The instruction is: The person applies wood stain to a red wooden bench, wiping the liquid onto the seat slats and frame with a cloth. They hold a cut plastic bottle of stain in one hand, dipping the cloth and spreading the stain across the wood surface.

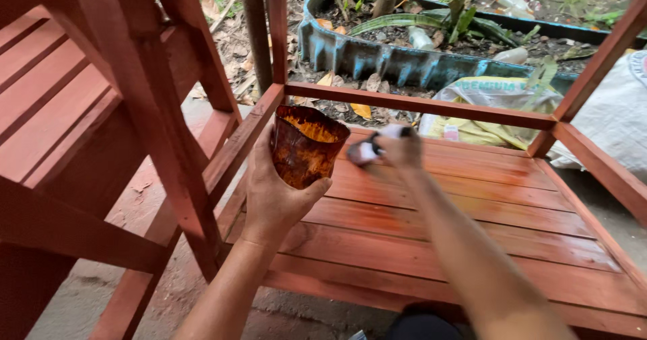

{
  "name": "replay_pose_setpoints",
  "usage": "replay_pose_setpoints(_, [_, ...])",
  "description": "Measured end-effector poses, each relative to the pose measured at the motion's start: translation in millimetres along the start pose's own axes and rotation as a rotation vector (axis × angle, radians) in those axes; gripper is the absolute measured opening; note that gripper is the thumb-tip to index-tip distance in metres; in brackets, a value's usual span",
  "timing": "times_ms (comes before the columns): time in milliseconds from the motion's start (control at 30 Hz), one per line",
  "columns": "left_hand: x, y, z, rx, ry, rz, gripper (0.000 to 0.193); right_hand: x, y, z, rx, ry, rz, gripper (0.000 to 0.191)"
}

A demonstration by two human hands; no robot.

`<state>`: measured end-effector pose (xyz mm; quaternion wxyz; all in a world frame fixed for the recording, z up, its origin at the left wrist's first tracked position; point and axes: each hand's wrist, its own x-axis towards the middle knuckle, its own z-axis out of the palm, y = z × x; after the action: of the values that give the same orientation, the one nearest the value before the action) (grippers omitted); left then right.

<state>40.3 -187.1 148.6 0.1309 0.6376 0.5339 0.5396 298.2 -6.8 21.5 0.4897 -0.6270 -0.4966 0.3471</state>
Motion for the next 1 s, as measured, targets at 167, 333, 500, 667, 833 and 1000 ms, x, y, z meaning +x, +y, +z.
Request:
replay_pose_setpoints(167, [-0.7, 11.5, 17.2, -0.030, 0.001, 0.024, 0.105, 5.2, 36.9, -145.0, -0.220, 0.089, -0.043, 0.012])
replay_pose_setpoints(333, [-1.2, 16.9, 32.3, -0.065, -0.018, 0.005, 0.106, 13.1, 69.8, -270.7, -0.383, 0.319, 0.042, 0.019])
replay_pose_setpoints(500, [-1.2, 13.5, 38.0, 0.001, -0.020, -0.019, 0.108, 16.2, 87.6, -345.3, -1.010, 0.392, 0.126, 0.027])
replay_pose_setpoints(667, [0.4, 8.1, 35.6, -0.008, -0.004, -0.028, 0.108, 26.0, 95.4, -357.3, -1.060, 0.450, -0.138, 0.024])
replay_pose_setpoints(833, [-0.7, 3.8, 30.3, -0.034, -0.006, -0.039, 0.106, 44.4, 91.8, -328.8, -1.141, 0.362, -0.136, 0.052])
replay_pose_setpoints(1000, [6.6, -3.1, 25.9, -0.030, -0.044, -0.068, 0.105, 54.6, 86.2, -244.0, -1.014, 0.373, -0.313, 0.050])
